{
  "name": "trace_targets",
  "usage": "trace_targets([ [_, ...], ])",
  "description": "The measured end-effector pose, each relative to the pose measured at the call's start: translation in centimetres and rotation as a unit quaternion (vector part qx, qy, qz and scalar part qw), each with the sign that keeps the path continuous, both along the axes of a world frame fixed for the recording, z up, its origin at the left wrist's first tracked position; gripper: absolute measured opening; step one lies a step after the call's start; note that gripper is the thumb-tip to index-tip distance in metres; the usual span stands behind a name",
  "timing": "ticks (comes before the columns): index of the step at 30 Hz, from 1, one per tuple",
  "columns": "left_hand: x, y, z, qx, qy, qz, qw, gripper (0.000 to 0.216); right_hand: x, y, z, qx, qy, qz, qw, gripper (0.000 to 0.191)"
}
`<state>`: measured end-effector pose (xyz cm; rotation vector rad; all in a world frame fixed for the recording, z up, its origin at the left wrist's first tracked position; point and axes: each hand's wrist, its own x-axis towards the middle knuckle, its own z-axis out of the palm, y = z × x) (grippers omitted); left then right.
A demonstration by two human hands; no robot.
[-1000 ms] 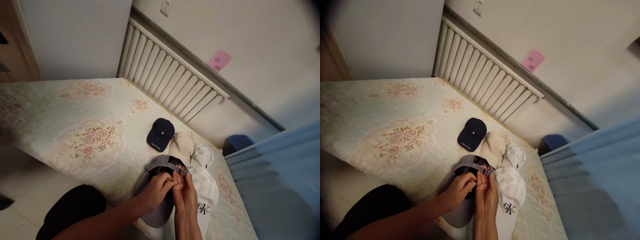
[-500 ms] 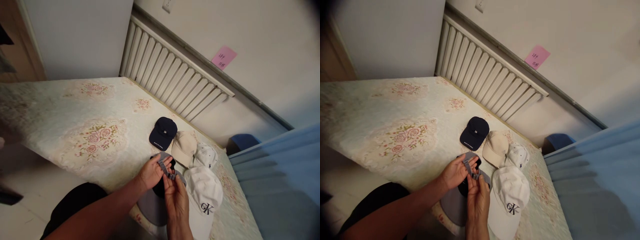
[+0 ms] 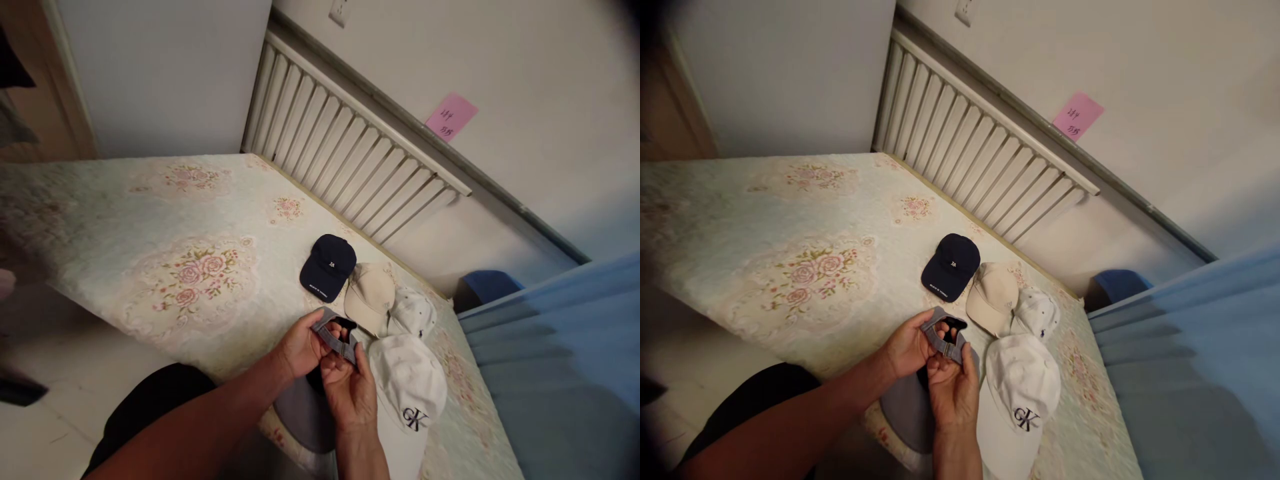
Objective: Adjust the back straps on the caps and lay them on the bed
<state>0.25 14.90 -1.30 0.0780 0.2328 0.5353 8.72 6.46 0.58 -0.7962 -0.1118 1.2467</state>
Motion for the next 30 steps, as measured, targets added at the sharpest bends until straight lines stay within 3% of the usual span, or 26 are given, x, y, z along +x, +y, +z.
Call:
trace_targets([
  [4,0.6,0.2,-0.6,-0.004,0.023,0.092,0.995,0.029,0.4,0.3,-0.1,-0.017,-0.026,-0.048,0.998,0.018],
  [8,1.2,0.3,-0.7,-0.019,0.046,0.166,0.985,0.027,1.2,0.5,0.0,0.019,-0.048,-0.116,0.992,0.017],
  [16,0.6,0.0,0.2,-0.062,-0.067,0.118,0.989,0.037,2.2,0.2,0.1,0.073,-0.050,-0.115,0.989,0.020],
  [30,0.0,0.0,0.3,-0.071,-0.129,0.098,0.984,0.044,2.2,-0.1,1.3,0.043,0.027,-0.153,0.987,0.028],
])
